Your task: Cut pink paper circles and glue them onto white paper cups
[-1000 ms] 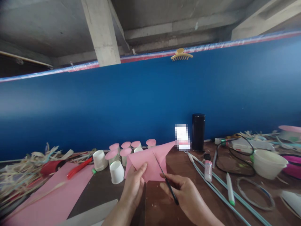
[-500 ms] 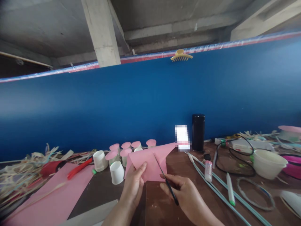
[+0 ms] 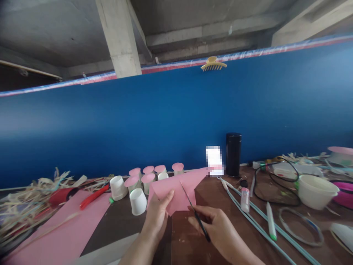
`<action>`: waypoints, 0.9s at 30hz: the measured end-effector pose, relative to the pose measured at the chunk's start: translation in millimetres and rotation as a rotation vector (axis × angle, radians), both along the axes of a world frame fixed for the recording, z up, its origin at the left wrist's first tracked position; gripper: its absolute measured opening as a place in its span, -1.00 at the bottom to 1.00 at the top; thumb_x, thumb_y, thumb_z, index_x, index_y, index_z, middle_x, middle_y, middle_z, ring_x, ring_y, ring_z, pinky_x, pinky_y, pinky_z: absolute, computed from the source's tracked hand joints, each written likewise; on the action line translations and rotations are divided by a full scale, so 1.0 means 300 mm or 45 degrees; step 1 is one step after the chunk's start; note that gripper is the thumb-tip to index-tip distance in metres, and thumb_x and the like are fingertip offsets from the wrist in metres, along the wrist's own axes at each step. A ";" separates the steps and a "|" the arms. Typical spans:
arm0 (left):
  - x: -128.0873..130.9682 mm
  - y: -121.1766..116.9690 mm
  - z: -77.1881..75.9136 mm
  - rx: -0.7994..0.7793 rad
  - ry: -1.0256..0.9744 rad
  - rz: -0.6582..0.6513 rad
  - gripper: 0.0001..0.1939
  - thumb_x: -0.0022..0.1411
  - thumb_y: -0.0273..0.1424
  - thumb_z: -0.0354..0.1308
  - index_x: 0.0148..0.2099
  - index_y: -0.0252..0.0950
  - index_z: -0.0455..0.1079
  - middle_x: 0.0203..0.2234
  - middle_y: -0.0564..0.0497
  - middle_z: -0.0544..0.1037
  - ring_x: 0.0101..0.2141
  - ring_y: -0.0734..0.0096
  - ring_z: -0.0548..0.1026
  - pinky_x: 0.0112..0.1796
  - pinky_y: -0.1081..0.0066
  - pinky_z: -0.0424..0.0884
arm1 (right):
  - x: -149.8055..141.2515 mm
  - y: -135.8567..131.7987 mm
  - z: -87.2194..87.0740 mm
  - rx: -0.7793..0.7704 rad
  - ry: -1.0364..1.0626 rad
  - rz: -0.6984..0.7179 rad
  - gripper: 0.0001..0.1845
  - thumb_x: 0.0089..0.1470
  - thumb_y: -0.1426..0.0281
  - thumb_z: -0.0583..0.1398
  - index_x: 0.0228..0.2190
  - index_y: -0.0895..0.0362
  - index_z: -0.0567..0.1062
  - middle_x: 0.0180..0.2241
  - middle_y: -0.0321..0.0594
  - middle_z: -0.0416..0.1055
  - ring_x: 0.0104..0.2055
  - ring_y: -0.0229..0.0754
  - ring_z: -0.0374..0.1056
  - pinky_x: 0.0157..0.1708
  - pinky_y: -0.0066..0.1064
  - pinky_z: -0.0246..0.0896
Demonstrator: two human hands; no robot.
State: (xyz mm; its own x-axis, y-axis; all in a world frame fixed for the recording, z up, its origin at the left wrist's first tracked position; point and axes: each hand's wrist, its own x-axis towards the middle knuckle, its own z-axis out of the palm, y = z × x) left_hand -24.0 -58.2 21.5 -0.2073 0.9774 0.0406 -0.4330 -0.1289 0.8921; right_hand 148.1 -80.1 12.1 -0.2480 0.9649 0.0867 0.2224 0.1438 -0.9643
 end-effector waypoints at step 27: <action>-0.006 0.011 -0.020 0.065 0.123 -0.082 -0.41 -0.08 -0.19 0.34 -0.01 -0.34 0.39 -0.32 -0.11 0.59 -0.30 0.19 0.53 -0.20 0.27 0.41 | 0.007 -0.003 0.013 -0.058 0.091 0.020 -0.68 -0.04 0.20 0.25 -0.38 0.21 0.59 -0.63 -0.38 0.15 -0.56 -0.36 0.01 -0.59 -0.50 -0.10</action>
State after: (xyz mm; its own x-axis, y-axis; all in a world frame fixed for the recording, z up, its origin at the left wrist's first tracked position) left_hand -25.8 -54.8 15.5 -0.1369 0.9847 0.1076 -0.3541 -0.1501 0.9231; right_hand 150.3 -81.1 16.0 -0.2578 0.9643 0.0609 0.1507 0.1024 -0.9833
